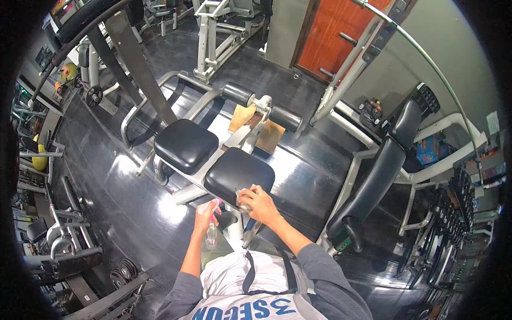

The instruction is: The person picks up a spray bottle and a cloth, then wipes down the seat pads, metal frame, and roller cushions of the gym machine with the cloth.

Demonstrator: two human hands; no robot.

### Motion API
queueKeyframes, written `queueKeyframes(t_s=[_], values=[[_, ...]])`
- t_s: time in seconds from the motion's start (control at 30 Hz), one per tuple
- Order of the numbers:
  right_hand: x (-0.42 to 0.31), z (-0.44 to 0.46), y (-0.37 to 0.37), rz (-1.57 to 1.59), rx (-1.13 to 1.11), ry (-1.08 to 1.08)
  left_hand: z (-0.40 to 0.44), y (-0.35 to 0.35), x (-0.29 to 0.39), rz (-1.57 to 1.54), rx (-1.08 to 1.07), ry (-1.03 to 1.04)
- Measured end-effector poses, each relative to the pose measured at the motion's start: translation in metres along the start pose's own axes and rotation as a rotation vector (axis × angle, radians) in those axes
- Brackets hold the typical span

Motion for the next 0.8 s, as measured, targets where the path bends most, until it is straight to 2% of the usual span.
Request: queueKeyframes(t_s=[0.13,0.27,0.33,0.5,0.57,0.67,0.8], values=[[0.027,-0.022,-0.008,0.028,-0.035,0.053,-0.003,0.014,0.009,0.022,-0.008,0.014],[0.052,-0.030,-0.020,0.093,0.098,0.229,-0.010,0.035,0.023,0.135,-0.064,0.003],[0.073,-0.041,-0.032,0.197,0.269,0.379,-0.009,0.046,0.027,0.214,-0.090,0.035],[0.088,-0.069,-0.040,0.419,0.392,0.554,0.000,0.064,0.024,0.458,-0.090,0.022],[0.089,-0.080,-0.041,0.430,0.413,0.582,0.007,0.072,0.021,0.626,-0.074,0.103],[0.092,-0.094,-0.042,0.425,0.439,0.595,0.010,0.081,0.030,0.694,-0.046,0.149],[0.093,-0.106,-0.036,0.482,0.463,0.646,0.017,0.080,0.027,0.656,-0.001,0.156]])
Point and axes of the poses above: each hand's wrist, its own z-axis towards the middle knuckle, its own y-axis out of the palm, x = y × z, the point moved 10 cm from there along z, towards the middle knuckle, and after that the axes turned 3 degrees about y, right-handed, at the moved point
